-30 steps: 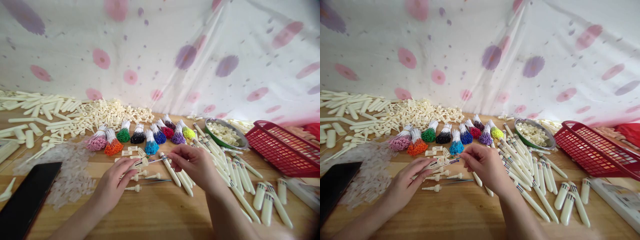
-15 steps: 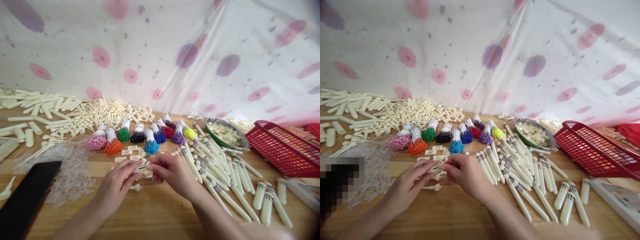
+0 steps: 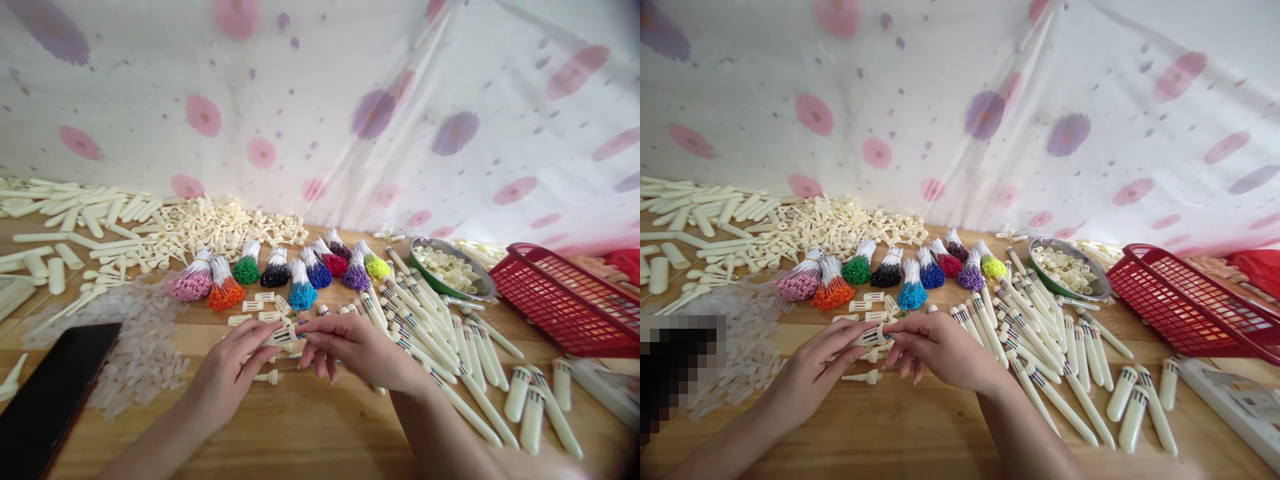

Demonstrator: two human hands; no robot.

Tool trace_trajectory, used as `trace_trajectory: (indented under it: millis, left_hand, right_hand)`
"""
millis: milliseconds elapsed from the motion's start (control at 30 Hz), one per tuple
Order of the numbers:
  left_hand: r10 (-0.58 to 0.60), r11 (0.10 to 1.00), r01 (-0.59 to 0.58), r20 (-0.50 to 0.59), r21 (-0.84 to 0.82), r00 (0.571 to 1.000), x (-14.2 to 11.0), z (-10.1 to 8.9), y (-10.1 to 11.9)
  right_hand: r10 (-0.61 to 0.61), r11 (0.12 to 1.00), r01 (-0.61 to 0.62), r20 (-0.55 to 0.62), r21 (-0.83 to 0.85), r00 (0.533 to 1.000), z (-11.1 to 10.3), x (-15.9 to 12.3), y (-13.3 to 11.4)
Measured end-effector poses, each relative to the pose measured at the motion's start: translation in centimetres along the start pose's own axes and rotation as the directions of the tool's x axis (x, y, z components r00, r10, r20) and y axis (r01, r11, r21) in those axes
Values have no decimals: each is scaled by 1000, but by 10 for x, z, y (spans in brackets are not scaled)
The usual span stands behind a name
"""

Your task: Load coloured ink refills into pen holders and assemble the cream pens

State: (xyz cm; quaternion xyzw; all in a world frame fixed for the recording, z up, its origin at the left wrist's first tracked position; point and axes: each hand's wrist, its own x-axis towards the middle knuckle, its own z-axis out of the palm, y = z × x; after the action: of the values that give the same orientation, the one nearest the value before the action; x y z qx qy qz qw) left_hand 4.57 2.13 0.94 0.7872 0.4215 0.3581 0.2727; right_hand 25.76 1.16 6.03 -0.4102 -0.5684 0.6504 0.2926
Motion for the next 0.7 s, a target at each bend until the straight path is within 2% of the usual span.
trace_trajectory:
  millis: [167, 267, 367, 467, 567, 700]
  left_hand:
    - [16, 1000, -16, -16, 12, 1000, 0, 1, -1]
    - [28, 1000, -27, -12, 6, 1000, 0, 0, -1]
    - [20, 1000, -20, -9, -5, 1000, -1, -1, 0]
    - [3, 1000, -3, 9, -4, 1000, 0, -2, 0]
    - [-8, 1000, 8, 26, -3, 1000, 2, -6, 0]
    - [-18, 999, 19, 35, -37, 999, 1, -14, -5]
  right_hand:
    - [18, 998, -26, -118, -59, 993, 2, 1, -3]
    - [-57, 974, 17, -175, -224, 983, 2, -2, -6]
    - [-147, 908, 49, -207, -415, 967, 1, -4, -8]
    - [-210, 845, 62, -223, -531, 952, -2, -6, -11]
    - [-258, 726, 47, -209, -686, 943, -7, -9, -14]
    - [-137, 442, -8, -76, -897, 988, -13, -16, -3]
